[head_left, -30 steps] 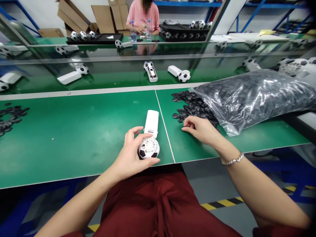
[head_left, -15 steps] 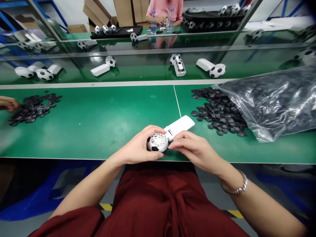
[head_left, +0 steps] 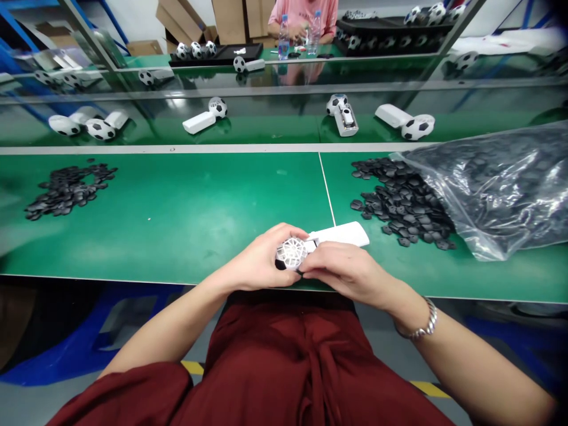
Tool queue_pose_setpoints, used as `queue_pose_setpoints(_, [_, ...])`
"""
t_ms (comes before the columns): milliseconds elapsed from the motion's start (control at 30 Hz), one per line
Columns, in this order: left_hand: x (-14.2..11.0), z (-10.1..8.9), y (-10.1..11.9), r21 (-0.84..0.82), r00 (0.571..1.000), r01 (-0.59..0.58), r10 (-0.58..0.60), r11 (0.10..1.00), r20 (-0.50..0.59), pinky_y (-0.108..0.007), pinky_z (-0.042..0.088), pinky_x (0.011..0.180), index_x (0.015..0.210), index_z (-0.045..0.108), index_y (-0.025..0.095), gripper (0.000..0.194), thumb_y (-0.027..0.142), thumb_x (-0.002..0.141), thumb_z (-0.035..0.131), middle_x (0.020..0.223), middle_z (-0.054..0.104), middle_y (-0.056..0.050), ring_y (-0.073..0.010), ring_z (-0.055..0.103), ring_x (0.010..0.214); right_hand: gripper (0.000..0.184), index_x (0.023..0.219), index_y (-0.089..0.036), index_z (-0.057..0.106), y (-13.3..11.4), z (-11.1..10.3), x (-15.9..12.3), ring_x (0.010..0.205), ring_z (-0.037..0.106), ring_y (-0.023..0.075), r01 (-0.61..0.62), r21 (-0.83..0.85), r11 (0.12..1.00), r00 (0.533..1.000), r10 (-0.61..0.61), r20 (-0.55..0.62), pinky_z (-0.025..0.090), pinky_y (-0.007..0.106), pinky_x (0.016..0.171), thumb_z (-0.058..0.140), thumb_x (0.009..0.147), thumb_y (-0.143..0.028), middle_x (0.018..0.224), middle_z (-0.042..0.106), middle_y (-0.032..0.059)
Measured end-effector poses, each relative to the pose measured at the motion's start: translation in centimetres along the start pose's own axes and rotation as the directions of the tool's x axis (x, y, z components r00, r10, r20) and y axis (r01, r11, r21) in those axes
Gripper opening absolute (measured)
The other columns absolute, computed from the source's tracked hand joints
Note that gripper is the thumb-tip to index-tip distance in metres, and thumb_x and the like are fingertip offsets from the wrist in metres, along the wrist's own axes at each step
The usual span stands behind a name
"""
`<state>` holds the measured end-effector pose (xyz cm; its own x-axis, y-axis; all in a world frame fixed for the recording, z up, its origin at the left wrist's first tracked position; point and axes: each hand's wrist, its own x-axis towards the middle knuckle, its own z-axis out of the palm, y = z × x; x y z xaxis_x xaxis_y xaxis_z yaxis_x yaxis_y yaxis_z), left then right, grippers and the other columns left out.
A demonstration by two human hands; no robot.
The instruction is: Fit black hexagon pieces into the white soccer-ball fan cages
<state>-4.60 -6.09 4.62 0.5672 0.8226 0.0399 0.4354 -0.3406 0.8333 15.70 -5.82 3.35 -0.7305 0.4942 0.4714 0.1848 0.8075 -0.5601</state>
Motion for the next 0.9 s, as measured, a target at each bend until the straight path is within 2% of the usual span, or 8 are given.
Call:
queue_pose_setpoints(133, [0.0,0.3,-0.3,0.016,0.999,-0.024,0.025,1.0,-0.024,-0.035,0.039,0.096,0.111,0.05,0.021,0.048,0.023,0.066,0.068,0.115,0.053,-0.004,-0.0209,0.051,0.108,0.006,0.093,-0.019,0.054,0.1,0.2,0.0,0.077,0.055,0.0141,-0.041,-0.012,0.999,0.999,0.04,-0.011,0.042,0.027,0.071,0.053,0.09,-0.014,0.083,0.062,0.0021])
queue_pose_setpoints(267, [0.1,0.5,-0.4,0.04,0.997,-0.057,0.059,0.998,-0.042,-0.036,0.04,0.094,0.108,0.051,0.021,0.044,0.019,0.067,0.064,0.111,0.054,-0.005,-0.0206,0.051,0.105,0.003,0.088,-0.018,0.053,0.4,0.1,0.3,0.073,0.054,0.0144,-0.06,-0.035,0.998,0.998,0.059,-0.029,0.04,0.028,0.069,0.055,0.089,-0.016,0.078,0.06,0.001])
queue_pose_setpoints(567, [0.3,0.5,-0.3,0.04,0.997,-0.073,0.073,0.997,-0.016,-0.034,0.041,0.091,0.104,0.048,0.019,0.042,0.014,0.064,0.06,0.106,0.054,-0.004,-0.0197,0.051,0.101,0.015,0.084,-0.017,0.051,0.8,-0.4,1.1,0.07,0.051,0.0141,-0.108,-0.012,0.994,0.993,0.108,0.04,0.036,0.027,0.064,0.057,0.089,-0.03,0.076,0.057,0.0014])
queue_pose_setpoints(700, [0.3,0.4,-0.4,0.026,0.996,-0.081,0.082,0.996,-0.025,-0.035,0.039,0.093,0.102,0.048,0.02,0.038,0.014,0.066,0.059,0.106,0.053,-0.004,-0.0199,0.049,0.102,0.021,0.081,-0.018,0.05,0.6,-0.5,1.5,0.068,0.05,0.014,-0.183,0.004,0.983,0.982,0.183,0.045,0.036,0.026,0.062,0.055,0.089,-0.037,0.075,0.055,0.0014])
queue_pose_setpoints(900, [0.0,1.1,-0.7,0.0,0.989,-0.058,0.058,0.998,-0.134,-0.035,0.04,0.091,0.101,0.051,0.019,0.041,0.013,0.061,0.061,0.105,0.054,-0.006,-0.0212,0.05,0.1,0.023,0.079,-0.02,0.049,0.8,0.3,1.7,0.068,0.052,0.0169,-0.281,-0.017,0.96,0.96,0.281,-0.007,0.043,0.028,0.06,0.053,0.089,-0.041,0.075,0.056,0.0022])
